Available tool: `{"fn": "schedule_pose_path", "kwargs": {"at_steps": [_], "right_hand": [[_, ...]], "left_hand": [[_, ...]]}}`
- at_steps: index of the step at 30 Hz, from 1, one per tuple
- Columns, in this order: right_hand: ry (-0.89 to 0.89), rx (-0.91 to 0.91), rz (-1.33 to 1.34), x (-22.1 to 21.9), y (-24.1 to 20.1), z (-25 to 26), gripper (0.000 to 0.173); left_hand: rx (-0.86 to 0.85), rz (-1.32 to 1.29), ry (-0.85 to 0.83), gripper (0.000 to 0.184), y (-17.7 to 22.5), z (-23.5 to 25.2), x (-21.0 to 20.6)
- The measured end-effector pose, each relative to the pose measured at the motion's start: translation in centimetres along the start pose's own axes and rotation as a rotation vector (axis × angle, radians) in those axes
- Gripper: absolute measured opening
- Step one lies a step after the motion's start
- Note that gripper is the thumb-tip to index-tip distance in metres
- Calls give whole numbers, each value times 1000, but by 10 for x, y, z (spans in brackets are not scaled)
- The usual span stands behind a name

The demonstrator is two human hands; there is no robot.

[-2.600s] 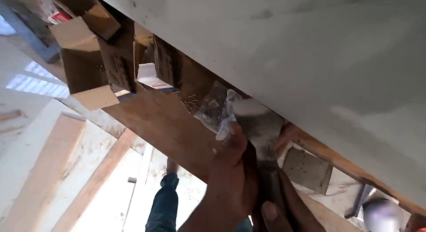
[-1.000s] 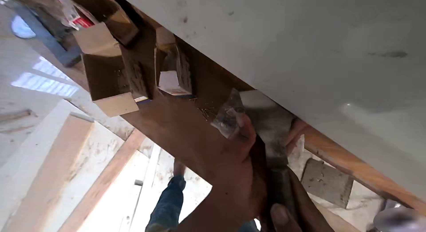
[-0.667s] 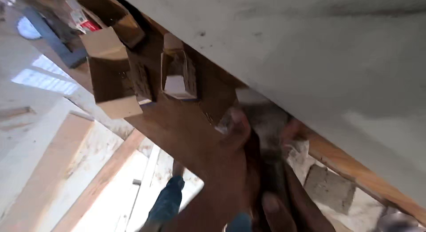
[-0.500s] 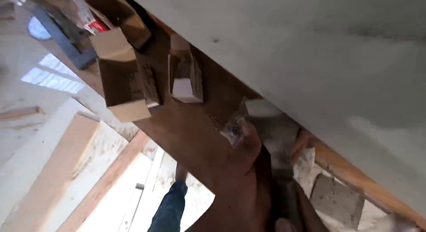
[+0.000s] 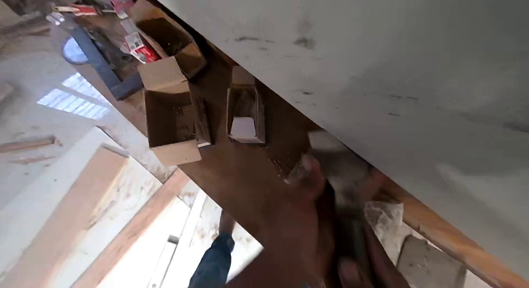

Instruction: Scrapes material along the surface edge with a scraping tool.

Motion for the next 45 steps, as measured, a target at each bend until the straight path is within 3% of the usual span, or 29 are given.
{"fn": "schedule_pose_path", "kwargs": {"at_steps": [4,14,23,33,37,40,45], "right_hand": [[2,-10,36,-6,1,-2,57],[19,-12,-35,-25,-4,4,57],[26,-17,36,-31,-4,5,57],[46,-29,0,-40,-11,6,55],[7,-35,1,-40,-14,5,59],[34,-42,-11,-47,-16,7,58],[-4,20,20,-57,-13,17,57]], "left_hand": [[66,-59,-98,48,7,2,-2],[36,5,-56,42,27,8,1],[53,-75,-131,49,32,11,-2],[32,-24,-82,47,41,13,2],[72,-121,-109,47,42,12,2],[54,-39,-73,45,50,15,2],[23,-68,-86,42,58,24,3]]}}
Point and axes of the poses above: each hand's wrist, its own z-axis towards the middle knuckle, its own x-axis out of the back of the hand, y = z × x, the point moved 4 cm from there along z, towards the middle knuckle, and after that the axes turned 13 degrees about y, right-handed, at the moved point
